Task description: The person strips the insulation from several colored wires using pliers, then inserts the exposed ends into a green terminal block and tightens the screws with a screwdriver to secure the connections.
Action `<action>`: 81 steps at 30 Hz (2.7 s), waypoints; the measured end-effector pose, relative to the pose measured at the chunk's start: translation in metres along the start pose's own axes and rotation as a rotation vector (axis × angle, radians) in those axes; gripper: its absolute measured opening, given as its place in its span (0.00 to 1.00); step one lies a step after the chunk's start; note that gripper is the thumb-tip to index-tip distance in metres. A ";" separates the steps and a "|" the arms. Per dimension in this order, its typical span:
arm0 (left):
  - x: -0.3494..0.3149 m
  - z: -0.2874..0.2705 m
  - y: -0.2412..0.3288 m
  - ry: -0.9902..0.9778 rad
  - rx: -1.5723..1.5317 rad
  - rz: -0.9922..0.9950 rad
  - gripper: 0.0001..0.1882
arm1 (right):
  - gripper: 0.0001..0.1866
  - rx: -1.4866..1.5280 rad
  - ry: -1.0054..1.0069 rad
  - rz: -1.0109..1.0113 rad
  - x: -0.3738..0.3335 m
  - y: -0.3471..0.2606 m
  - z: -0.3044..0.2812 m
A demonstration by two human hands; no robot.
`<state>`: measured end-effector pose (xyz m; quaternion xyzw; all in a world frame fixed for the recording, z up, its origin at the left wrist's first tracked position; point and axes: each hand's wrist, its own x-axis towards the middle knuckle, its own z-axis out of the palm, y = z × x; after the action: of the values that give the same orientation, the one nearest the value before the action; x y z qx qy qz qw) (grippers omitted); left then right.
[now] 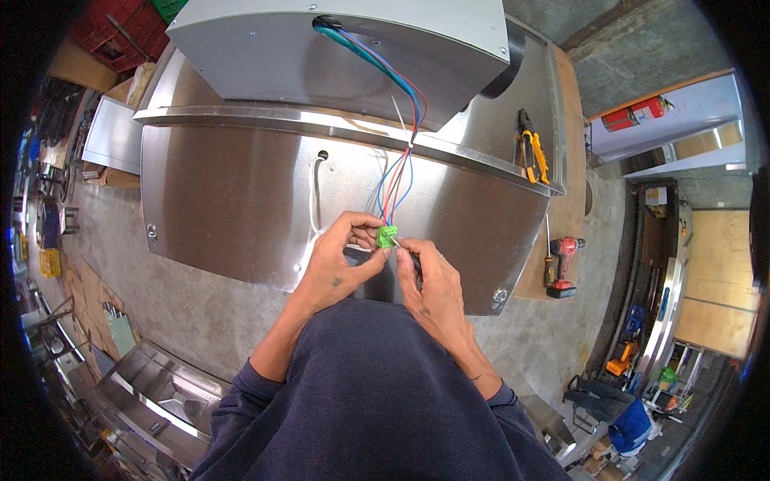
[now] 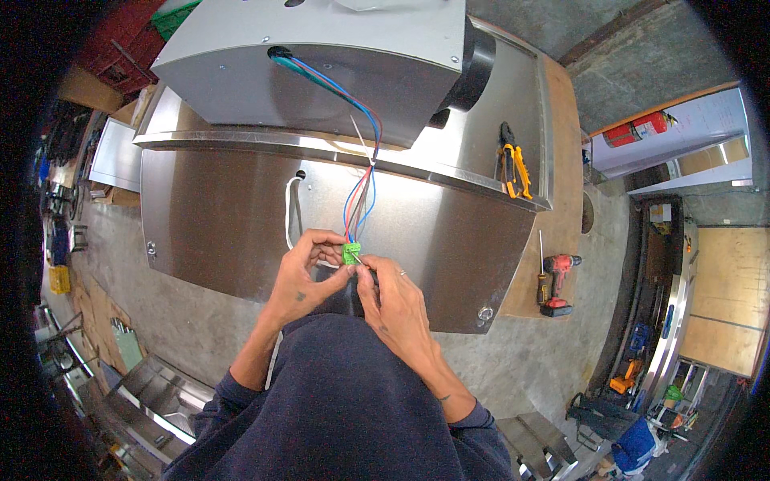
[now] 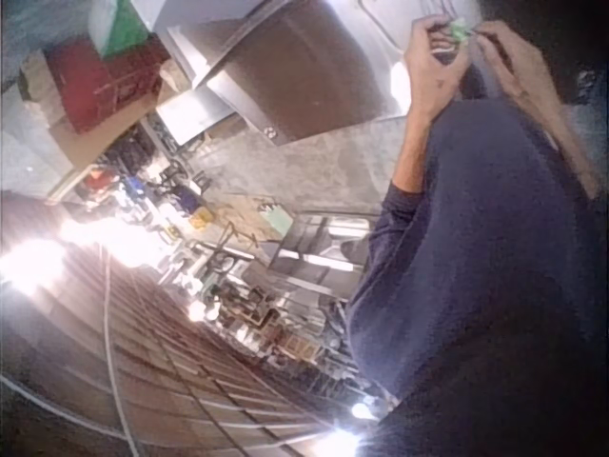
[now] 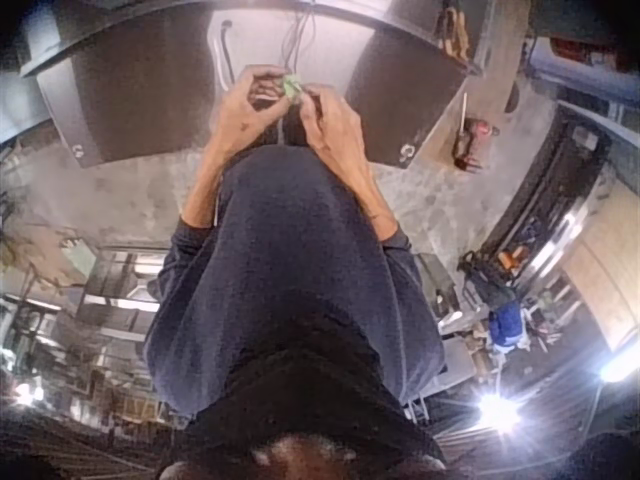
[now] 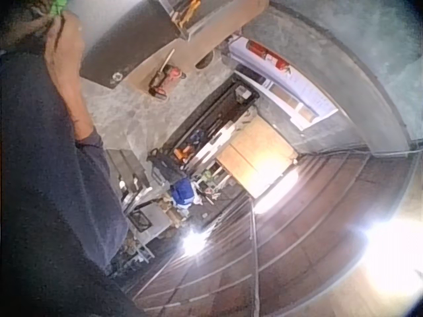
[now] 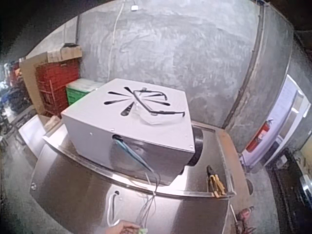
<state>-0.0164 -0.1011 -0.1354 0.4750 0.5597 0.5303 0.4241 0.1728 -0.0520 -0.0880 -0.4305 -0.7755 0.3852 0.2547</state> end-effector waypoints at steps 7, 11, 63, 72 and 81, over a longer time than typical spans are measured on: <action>0.002 0.003 0.009 0.056 0.227 0.146 0.23 | 0.08 -0.055 -0.053 0.125 0.004 -0.011 -0.009; 0.000 0.004 0.010 0.061 0.230 0.162 0.24 | 0.07 -0.103 -0.058 0.077 0.007 -0.014 -0.014; 0.006 -0.002 0.027 -0.067 0.400 0.259 0.22 | 0.08 -0.464 -0.046 -0.253 0.016 -0.015 -0.017; 0.007 -0.004 0.028 -0.073 0.382 0.246 0.23 | 0.08 -0.395 -0.083 -0.198 0.015 -0.015 -0.020; 0.007 -0.002 0.027 -0.071 0.408 0.265 0.23 | 0.06 -0.318 -0.105 -0.139 0.013 -0.012 -0.019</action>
<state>-0.0177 -0.0955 -0.1084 0.6384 0.5727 0.4402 0.2658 0.1748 -0.0376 -0.0667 -0.3901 -0.8667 0.2614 0.1684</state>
